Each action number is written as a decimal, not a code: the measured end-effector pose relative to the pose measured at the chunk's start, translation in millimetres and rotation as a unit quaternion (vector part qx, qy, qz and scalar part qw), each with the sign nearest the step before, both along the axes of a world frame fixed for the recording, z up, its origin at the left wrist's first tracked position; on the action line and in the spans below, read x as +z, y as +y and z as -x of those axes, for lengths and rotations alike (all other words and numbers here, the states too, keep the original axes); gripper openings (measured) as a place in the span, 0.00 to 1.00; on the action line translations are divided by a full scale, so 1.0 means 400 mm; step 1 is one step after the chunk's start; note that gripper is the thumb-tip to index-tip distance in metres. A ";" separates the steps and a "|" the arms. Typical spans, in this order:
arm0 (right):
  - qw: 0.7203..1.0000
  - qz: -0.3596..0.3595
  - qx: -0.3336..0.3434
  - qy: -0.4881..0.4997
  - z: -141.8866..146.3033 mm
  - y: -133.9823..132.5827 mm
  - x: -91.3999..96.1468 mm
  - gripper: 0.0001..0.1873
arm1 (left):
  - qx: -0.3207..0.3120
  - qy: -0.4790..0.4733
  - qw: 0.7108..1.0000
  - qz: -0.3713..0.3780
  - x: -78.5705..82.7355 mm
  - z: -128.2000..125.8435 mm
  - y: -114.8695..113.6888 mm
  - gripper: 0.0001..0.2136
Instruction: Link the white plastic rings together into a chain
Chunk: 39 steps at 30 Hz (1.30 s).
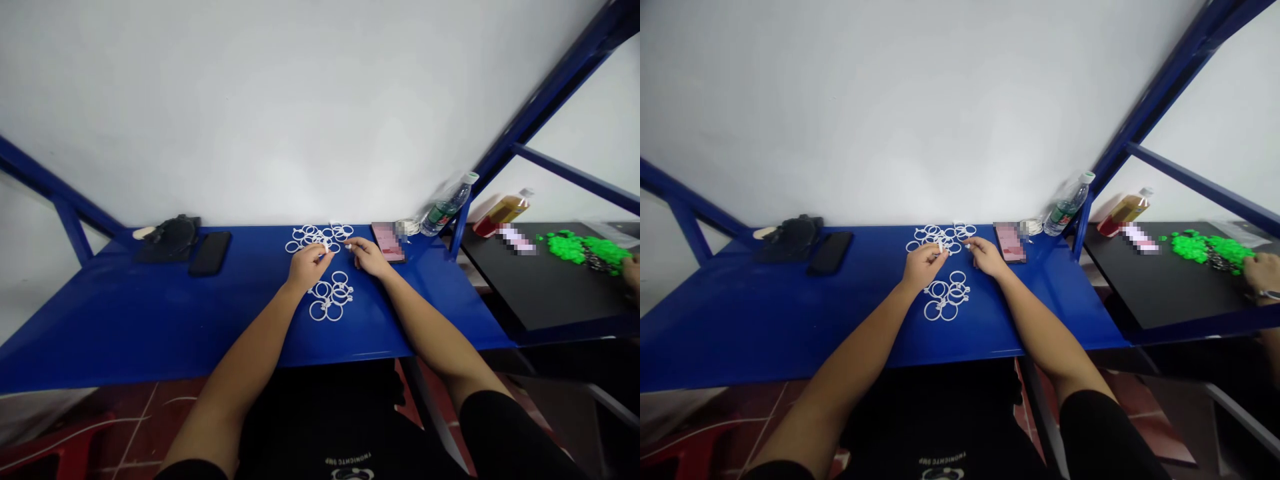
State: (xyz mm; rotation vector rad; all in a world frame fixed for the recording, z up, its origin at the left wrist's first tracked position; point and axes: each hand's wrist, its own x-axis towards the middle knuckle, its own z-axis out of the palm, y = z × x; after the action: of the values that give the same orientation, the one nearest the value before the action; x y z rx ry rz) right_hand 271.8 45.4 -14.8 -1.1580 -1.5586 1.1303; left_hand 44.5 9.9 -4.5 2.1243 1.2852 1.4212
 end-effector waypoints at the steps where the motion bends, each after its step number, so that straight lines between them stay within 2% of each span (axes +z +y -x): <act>1: 0.999 0.038 0.005 0.038 0.004 0.000 0.001 0.13 | 0.002 -0.003 1.000 0.007 0.000 -0.002 -0.004 0.13; 6: 0.968 0.161 0.003 0.195 0.014 -0.005 0.022 0.13 | 0.008 -0.073 0.993 0.088 -0.003 -0.007 -0.012 0.17; 10: 0.953 0.175 0.006 0.247 0.008 -0.008 0.041 0.12 | 0.031 -0.131 0.986 0.094 -0.006 -0.004 0.000 0.20; 13: 0.950 0.177 0.012 0.258 0.002 -0.010 0.051 0.11 | 0.054 -0.178 0.979 0.080 -0.013 -0.003 0.012 0.16; 15: 0.949 0.175 0.014 0.263 0.000 -0.009 0.055 0.11 | 0.050 -0.211 0.973 0.078 -0.019 -0.003 0.020 0.14; 18: 0.949 0.172 0.007 0.264 0.001 -0.004 0.055 0.12 | 0.043 -0.226 0.970 0.077 -0.026 -0.005 0.028 0.19; 24: 0.952 0.153 -0.007 0.266 0.006 0.006 0.040 0.09 | 0.055 -0.214 0.972 0.076 -0.023 -0.002 0.026 0.20; 28: 0.957 0.122 -0.015 0.261 0.005 0.010 0.033 0.06 | 0.055 -0.185 0.978 0.080 -0.014 0.002 0.020 0.17; 33: 0.964 0.073 -0.017 0.255 0.011 0.011 0.028 0.04 | 0.052 -0.166 0.981 0.084 -0.014 0.004 0.021 0.19; 36: 0.975 0.045 -0.005 0.220 0.019 0.001 0.028 0.04 | 0.048 -0.157 0.983 0.085 -0.018 0.004 0.022 0.20; 39: 0.988 0.027 0.047 0.143 0.026 -0.019 0.033 0.07 | 0.032 -0.150 0.984 0.086 -0.023 0.004 0.023 0.19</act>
State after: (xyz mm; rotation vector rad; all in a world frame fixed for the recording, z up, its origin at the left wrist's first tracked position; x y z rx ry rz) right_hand 261.3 38.0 -1.6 -0.9187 -1.3783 1.3451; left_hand 42.8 19.3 -13.6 1.6956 1.3129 1.5249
